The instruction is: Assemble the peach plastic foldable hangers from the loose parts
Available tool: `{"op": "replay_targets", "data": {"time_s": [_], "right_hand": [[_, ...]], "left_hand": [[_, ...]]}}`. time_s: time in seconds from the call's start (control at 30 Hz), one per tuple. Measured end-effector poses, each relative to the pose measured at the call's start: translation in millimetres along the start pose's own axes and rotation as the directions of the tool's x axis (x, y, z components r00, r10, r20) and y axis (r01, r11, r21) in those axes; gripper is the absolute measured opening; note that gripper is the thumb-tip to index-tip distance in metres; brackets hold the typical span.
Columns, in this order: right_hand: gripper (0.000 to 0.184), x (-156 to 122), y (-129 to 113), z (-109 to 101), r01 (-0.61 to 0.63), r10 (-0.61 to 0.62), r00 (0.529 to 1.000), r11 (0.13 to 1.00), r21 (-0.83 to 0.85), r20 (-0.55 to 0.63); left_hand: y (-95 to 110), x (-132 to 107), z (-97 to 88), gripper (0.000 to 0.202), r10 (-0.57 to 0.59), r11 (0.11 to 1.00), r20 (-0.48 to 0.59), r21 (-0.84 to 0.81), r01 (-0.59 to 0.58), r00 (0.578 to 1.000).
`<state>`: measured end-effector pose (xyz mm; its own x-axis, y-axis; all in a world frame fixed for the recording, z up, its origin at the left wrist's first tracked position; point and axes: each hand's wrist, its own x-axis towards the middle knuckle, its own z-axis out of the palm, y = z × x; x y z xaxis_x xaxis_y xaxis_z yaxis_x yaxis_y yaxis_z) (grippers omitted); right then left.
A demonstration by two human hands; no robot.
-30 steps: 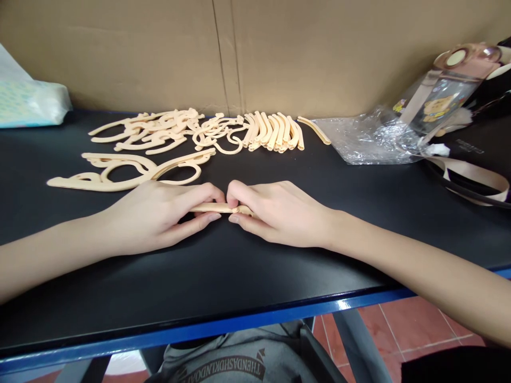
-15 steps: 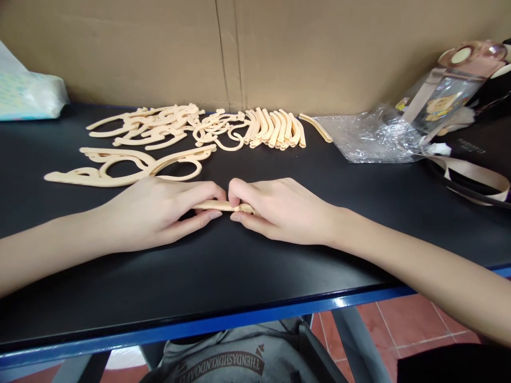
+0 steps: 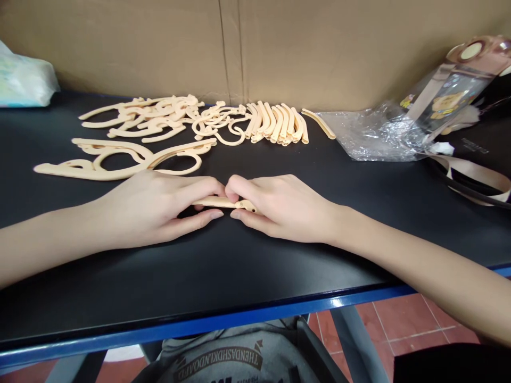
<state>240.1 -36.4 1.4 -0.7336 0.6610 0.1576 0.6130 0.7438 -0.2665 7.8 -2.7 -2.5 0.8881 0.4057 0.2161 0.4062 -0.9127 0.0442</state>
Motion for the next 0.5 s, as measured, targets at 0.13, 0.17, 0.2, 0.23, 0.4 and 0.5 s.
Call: {"op": "replay_targets", "data": {"time_s": [0.13,0.17,0.2,0.23,0.4,0.5], "right_hand": [[0.008,-0.1,-0.2,-0.7,0.006,-0.006,1.0,1.0,0.004,-0.004],[0.008,0.1,-0.2,-0.9,0.005,-0.005,1.0,1.0,0.005,-0.004],[0.007,0.4,-0.2,-0.9,0.004,-0.004,1.0,1.0,0.004,-0.004],[0.007,0.6,-0.1,-0.9,0.004,-0.004,1.0,1.0,0.002,-0.004],[0.006,0.5,0.6,0.8,0.006,-0.006,1.0,1.0,-0.015,-0.024],[0.006,-0.4,0.3,2.6,-0.01,0.008,0.998,1.0,-0.022,-0.068]], "left_hand": [[0.3,-0.1,-0.2,0.016,0.012,1.0,-0.011,0.004,-0.012,1.0],[0.3,-0.1,-0.3,0.016,0.012,1.0,-0.011,0.007,-0.012,1.0],[0.3,-0.2,-0.4,0.016,0.011,1.0,-0.01,0.01,-0.011,1.0],[0.4,-0.3,-0.5,0.017,0.009,1.0,-0.008,0.012,-0.009,1.0],[0.9,-0.5,-1.6,0.017,0.008,1.0,-0.004,0.012,-0.008,1.0],[0.9,-0.9,-1.1,0.016,0.013,1.0,-0.019,0.022,-0.012,1.0]]}}
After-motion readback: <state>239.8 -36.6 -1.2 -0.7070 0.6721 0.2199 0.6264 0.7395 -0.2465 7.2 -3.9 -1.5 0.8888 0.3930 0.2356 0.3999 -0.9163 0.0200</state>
